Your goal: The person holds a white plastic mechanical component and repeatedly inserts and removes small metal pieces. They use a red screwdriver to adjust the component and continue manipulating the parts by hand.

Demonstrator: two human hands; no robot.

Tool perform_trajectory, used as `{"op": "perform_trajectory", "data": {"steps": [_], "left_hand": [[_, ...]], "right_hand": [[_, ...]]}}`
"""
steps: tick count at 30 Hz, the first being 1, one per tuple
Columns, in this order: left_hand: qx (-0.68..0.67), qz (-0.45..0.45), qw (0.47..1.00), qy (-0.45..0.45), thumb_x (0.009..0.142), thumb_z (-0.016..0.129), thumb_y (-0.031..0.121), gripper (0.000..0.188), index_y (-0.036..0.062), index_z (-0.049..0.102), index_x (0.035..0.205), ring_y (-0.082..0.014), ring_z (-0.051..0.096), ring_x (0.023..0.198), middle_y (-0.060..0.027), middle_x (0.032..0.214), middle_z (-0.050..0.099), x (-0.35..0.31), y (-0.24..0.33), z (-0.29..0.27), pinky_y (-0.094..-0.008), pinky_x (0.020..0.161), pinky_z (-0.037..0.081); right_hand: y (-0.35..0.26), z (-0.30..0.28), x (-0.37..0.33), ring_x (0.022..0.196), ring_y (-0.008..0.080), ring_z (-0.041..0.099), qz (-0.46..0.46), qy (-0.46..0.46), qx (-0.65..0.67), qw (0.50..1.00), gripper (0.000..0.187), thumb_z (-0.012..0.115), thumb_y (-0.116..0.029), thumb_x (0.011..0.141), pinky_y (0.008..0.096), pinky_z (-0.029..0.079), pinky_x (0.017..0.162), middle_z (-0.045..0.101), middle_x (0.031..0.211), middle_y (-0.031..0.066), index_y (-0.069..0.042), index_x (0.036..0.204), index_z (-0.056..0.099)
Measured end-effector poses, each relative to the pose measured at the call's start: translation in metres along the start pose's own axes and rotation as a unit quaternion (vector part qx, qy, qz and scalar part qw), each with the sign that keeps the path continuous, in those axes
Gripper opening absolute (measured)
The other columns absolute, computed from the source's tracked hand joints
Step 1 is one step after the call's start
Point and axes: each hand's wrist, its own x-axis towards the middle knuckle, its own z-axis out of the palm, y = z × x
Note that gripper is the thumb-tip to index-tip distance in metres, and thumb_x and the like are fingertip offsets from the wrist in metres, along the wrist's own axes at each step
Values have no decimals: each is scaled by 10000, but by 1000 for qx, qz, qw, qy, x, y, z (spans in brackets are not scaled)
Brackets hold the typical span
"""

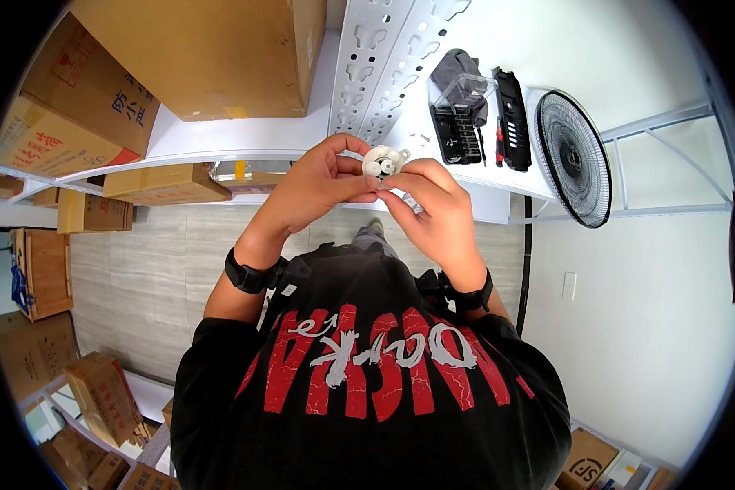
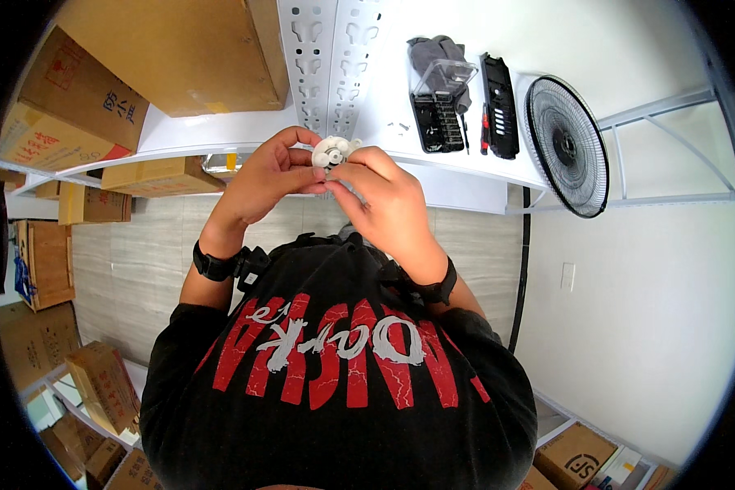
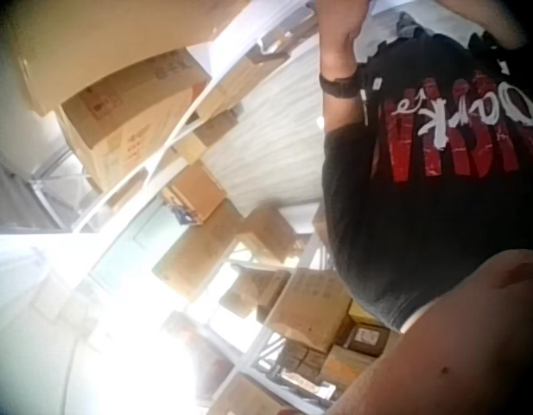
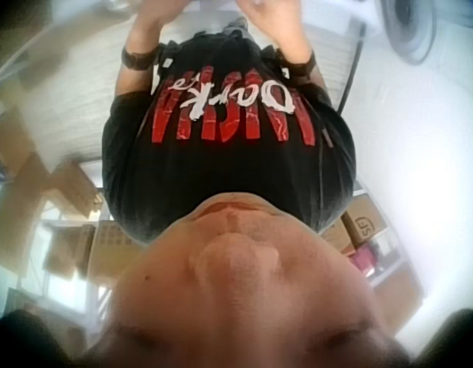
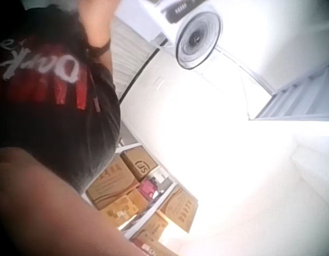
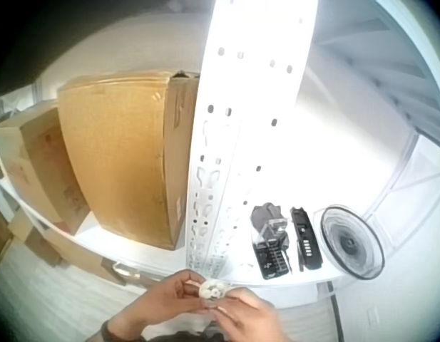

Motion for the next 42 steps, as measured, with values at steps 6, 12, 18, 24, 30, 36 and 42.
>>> {"op": "perform_trajectory", "data": {"steps": [6,12,18,24,30,36,42], "left_hand": [[-6,8,1000,-10,895,596,-1,303,23,474,1171,-179,656,981,-144,1076,655,0,-2,-2,-296,894,546],[7,16,1000,-13,892,598,-9,314,19,467,1175,-192,662,978,-151,1089,655,0,-3,-2,-307,897,545],[38,31,999,-10,854,644,-35,354,33,477,1159,-175,648,977,-134,1082,658,1,-6,-2,-297,862,538],[26,17,1000,-3,837,661,-37,365,40,484,1147,-172,650,973,-135,1075,663,1,-5,1,-298,838,537],[13,14,1000,6,848,679,13,346,7,484,1134,-155,658,921,-151,1012,673,0,-2,4,-261,809,540],[-6,1,1000,-4,846,680,11,357,3,477,1140,-165,664,920,-153,1015,673,-2,-1,5,-263,810,544],[-6,3,1000,3,840,666,-8,379,34,480,1167,-172,659,920,-130,1050,659,-2,-6,2,-290,823,551]], "right_hand": [[-4,-1,3,691,215,629,53,-6,33,998,98,696,-20,801,298,496,572,613,865,75,-29,895,668],[-4,-1,3,702,173,623,145,-11,115,983,95,687,-11,814,269,492,558,618,858,63,-19,906,666],[-8,-1,5,647,165,578,125,12,34,992,122,733,-45,782,270,439,519,617,841,49,-41,870,648],[-2,1,3,613,124,529,116,29,76,990,124,722,-21,773,242,404,513,608,843,37,-40,861,636],[8,-9,-1,747,74,492,203,59,327,921,247,501,132,754,205,388,636,559,913,29,-7,925,613],[11,-19,-1,935,103,529,166,-3,432,886,388,409,180,745,214,402,781,543,1040,51,5,1036,597],[3,-18,1,1072,162,560,132,-8,424,896,372,538,194,795,290,489,882,518,1201,104,21,1121,586]]}}
